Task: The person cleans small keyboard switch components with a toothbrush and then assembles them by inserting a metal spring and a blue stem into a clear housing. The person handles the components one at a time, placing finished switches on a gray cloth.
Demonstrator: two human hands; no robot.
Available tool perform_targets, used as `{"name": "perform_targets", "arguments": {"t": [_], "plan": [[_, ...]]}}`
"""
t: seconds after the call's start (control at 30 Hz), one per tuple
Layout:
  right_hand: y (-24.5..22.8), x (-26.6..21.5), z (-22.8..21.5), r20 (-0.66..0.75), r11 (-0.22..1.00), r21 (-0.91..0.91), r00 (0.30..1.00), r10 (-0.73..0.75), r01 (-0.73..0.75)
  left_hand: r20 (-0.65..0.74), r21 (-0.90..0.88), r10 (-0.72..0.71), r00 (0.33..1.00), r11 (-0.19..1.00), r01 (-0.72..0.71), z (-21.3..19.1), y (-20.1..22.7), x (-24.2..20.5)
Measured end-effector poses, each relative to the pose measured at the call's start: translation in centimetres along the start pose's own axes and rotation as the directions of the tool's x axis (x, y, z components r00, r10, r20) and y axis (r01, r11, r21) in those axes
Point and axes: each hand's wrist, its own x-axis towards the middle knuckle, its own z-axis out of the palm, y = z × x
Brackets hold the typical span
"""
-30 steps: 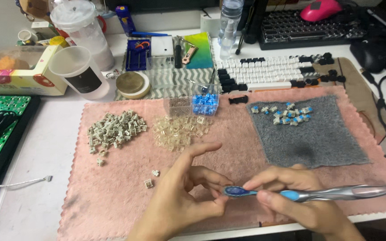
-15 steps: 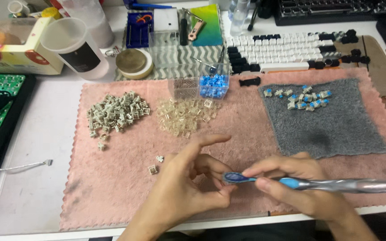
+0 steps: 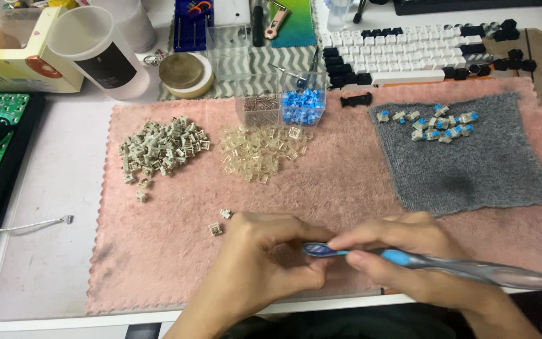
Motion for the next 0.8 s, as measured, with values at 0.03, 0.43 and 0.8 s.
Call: {"name": "perform_targets", "arguments": {"t": [0.03, 0.43, 0.8], "plan": [[0.1, -0.1, -0.1, 0.001, 1.0, 0.003, 1.0, 0.0, 0.0, 0.0, 0.001, -0.003, 1.0, 1.0, 0.003, 0.1, -0.1, -0.1], [-0.3, -0.2, 0.3, -0.005, 0.99, 0.128, 0.998, 0.068, -0.067, 0.042, 0.1, 0.268, 0.963, 0.957, -0.271, -0.2, -1.3, -0.6], [-0.8, -0.9, -1.2, -0.105, 0.981, 0.191, 0.994, 0.039, -0.018, -0.077, -0.613, -0.128, 0.989, 0.788, 0.054, 2.1, -1.6, -1.5]]}}
